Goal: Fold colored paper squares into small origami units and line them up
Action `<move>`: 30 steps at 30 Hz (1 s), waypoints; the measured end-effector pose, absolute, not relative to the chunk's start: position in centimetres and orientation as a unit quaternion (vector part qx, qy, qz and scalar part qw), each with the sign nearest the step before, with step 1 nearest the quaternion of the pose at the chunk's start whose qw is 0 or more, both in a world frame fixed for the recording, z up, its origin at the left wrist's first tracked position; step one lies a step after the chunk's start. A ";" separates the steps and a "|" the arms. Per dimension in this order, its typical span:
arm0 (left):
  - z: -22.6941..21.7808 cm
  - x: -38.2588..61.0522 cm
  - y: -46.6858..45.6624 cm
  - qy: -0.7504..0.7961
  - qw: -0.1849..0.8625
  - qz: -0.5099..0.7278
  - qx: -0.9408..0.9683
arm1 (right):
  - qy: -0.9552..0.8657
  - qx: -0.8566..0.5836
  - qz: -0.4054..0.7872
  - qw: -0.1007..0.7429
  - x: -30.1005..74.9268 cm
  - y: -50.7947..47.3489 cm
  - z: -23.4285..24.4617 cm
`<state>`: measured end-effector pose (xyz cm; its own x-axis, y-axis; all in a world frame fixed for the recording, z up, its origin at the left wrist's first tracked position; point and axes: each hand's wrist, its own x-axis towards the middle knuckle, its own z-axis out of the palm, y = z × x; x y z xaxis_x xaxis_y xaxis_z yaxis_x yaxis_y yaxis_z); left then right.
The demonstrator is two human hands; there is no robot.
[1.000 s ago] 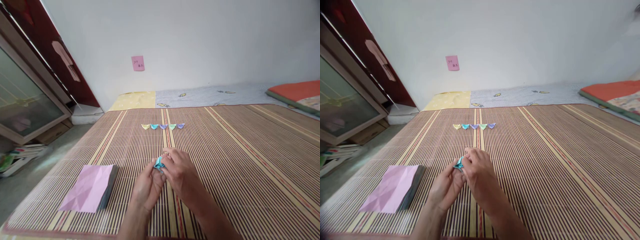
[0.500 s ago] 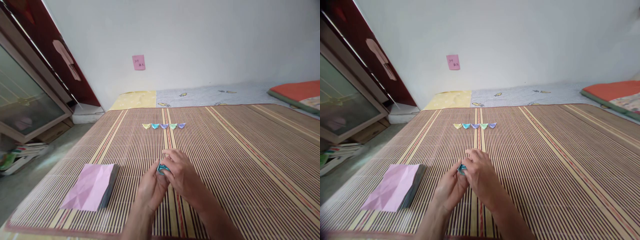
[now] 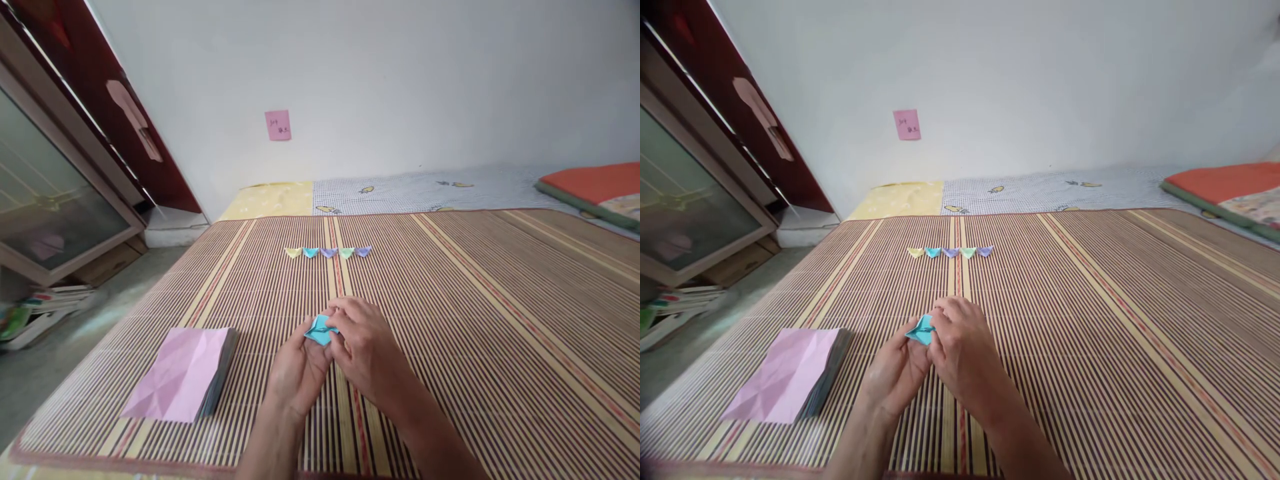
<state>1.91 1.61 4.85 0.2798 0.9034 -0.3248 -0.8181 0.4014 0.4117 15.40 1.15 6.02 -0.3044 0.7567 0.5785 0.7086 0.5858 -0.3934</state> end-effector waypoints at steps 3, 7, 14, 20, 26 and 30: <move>4.8 2.0 1.6 0.249 0.796 0.543 0.102 | -0.801 -0.466 0.026 0.374 15.2 1.0 6.1; 4.9 2.1 1.6 0.255 0.788 0.555 0.080 | -0.798 -0.467 0.024 0.379 14.7 1.0 6.1; 5.5 2.6 1.2 0.267 0.793 0.548 0.018 | -0.800 -0.461 0.021 0.383 14.4 1.3 5.4; 5.0 2.2 1.2 0.255 0.805 0.528 0.095 | -0.795 -0.460 0.058 0.391 14.7 1.6 5.2; 4.7 1.7 1.4 0.237 0.811 0.518 0.133 | -0.789 -0.425 0.144 0.420 16.1 1.4 6.6; 4.8 1.5 1.6 0.239 0.807 0.521 0.140 | -0.772 -0.416 0.153 0.456 17.7 1.3 7.5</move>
